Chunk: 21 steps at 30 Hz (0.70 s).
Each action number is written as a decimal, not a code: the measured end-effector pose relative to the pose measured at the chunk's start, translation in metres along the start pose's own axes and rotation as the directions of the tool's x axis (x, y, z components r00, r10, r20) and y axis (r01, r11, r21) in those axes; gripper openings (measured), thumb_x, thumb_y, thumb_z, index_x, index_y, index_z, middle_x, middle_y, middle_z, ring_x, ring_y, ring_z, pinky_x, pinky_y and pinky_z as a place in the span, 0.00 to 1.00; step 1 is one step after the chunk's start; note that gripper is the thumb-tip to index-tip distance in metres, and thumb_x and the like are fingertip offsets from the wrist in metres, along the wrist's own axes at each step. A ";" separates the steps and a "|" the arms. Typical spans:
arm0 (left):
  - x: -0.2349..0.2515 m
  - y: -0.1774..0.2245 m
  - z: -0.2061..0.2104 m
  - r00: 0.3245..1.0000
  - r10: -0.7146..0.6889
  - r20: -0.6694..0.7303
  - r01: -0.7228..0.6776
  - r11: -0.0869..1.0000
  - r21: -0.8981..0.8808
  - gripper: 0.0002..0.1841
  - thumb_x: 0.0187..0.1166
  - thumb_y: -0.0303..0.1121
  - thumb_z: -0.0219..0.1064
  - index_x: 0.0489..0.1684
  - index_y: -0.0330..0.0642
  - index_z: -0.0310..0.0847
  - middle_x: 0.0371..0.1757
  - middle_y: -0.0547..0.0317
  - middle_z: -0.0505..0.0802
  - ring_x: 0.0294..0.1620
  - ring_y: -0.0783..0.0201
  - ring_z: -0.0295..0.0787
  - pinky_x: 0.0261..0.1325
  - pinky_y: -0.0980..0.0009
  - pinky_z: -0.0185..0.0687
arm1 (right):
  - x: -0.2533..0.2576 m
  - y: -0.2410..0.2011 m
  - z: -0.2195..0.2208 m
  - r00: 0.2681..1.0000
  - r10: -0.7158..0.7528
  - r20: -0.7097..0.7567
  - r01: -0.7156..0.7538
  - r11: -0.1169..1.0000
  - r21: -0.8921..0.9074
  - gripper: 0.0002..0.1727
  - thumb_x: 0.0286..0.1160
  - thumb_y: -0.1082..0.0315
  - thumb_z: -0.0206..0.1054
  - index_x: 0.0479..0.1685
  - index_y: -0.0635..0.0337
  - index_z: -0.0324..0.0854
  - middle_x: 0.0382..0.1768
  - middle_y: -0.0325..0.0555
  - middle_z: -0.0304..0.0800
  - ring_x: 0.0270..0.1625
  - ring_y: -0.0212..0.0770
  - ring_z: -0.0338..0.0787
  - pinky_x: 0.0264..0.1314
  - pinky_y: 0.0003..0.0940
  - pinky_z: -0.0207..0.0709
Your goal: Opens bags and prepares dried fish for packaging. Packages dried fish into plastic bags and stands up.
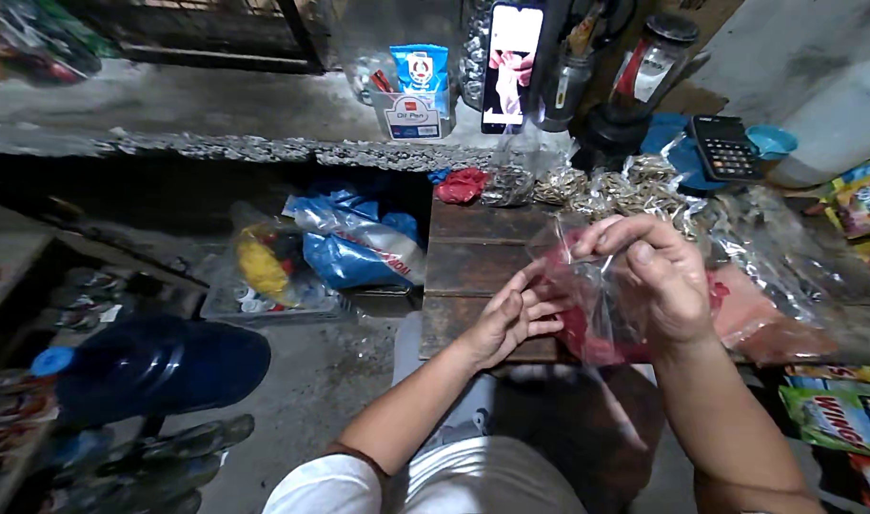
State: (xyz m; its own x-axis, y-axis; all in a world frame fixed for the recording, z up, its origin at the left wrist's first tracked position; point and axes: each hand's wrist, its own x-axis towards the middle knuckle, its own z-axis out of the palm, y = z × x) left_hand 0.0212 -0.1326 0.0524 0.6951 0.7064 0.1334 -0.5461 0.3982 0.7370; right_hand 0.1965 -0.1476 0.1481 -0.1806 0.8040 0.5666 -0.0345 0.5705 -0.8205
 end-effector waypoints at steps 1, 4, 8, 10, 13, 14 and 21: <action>0.000 0.000 -0.003 1.000 0.006 -0.012 -0.006 1.000 -0.013 0.59 0.59 0.71 0.74 0.85 0.42 0.49 0.64 0.65 0.89 0.63 0.65 0.90 0.65 0.65 0.87 | 0.002 0.001 0.003 1.000 0.019 0.010 -0.019 0.999 0.044 0.16 0.87 0.47 0.58 0.47 0.42 0.89 0.48 0.24 0.93 0.53 0.24 0.90 0.57 0.22 0.84; 0.002 -0.003 -0.014 0.989 0.136 -0.050 -0.129 0.983 0.128 0.61 0.57 0.69 0.76 0.85 0.38 0.48 0.66 0.66 0.86 0.64 0.72 0.86 0.68 0.70 0.83 | 0.005 0.006 0.009 0.995 0.091 0.031 -0.095 0.983 0.156 0.19 0.86 0.42 0.56 0.45 0.40 0.89 0.46 0.25 0.93 0.50 0.23 0.90 0.49 0.19 0.84; 0.001 0.010 -0.029 0.921 0.388 0.026 -0.346 0.788 0.510 0.52 0.67 0.70 0.68 0.77 0.27 0.70 0.79 0.56 0.79 0.75 0.73 0.77 0.75 0.72 0.76 | 0.006 0.014 0.011 0.985 0.152 0.086 -0.164 0.974 0.159 0.19 0.87 0.42 0.55 0.43 0.40 0.88 0.43 0.26 0.92 0.49 0.25 0.90 0.52 0.24 0.86; -0.001 0.020 -0.027 0.889 0.458 0.017 -0.392 0.739 0.548 0.30 0.76 0.58 0.69 0.60 0.40 0.87 0.67 0.65 0.88 0.67 0.76 0.83 0.68 0.74 0.82 | 0.006 0.018 0.013 0.977 0.180 0.110 -0.194 0.971 0.136 0.17 0.86 0.45 0.58 0.41 0.41 0.88 0.43 0.26 0.92 0.48 0.25 0.90 0.51 0.23 0.85; -0.006 0.031 -0.020 0.861 0.506 -0.046 -0.404 0.736 0.543 0.03 0.81 0.31 0.68 0.40 0.49 0.89 0.41 0.78 0.94 0.42 0.83 0.89 0.49 0.82 0.86 | 0.006 0.020 0.012 0.971 0.199 0.131 -0.213 0.971 0.109 0.14 0.85 0.50 0.60 0.39 0.43 0.87 0.42 0.26 0.92 0.46 0.22 0.89 0.48 0.19 0.84; -0.008 0.032 -0.019 0.859 0.509 -0.058 -0.402 0.740 0.539 0.04 0.81 0.28 0.67 0.40 0.48 0.88 0.37 0.78 0.93 0.37 0.83 0.89 0.45 0.82 0.87 | 0.007 0.021 0.011 0.971 0.203 0.124 -0.215 0.972 0.095 0.13 0.84 0.51 0.60 0.38 0.43 0.87 0.43 0.26 0.92 0.47 0.22 0.89 0.48 0.19 0.84; -0.015 0.043 -0.018 0.835 0.533 -0.138 -0.349 0.706 0.616 0.07 0.79 0.23 0.67 0.46 0.45 0.86 0.28 0.79 0.88 0.21 0.86 0.78 0.25 0.88 0.76 | 0.009 0.016 -0.008 0.939 0.344 -0.018 -0.344 0.939 -0.013 0.14 0.83 0.60 0.56 0.60 0.52 0.79 0.54 0.32 0.91 0.45 0.29 0.94 0.48 0.28 0.90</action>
State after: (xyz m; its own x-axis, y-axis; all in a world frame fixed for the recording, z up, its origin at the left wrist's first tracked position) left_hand -0.0216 -0.1154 0.0701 0.2246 0.8827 0.4128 -0.3401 -0.3260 0.8821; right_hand 0.2026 -0.1303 0.1410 -0.1641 0.9539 0.2515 0.0425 0.2615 -0.9643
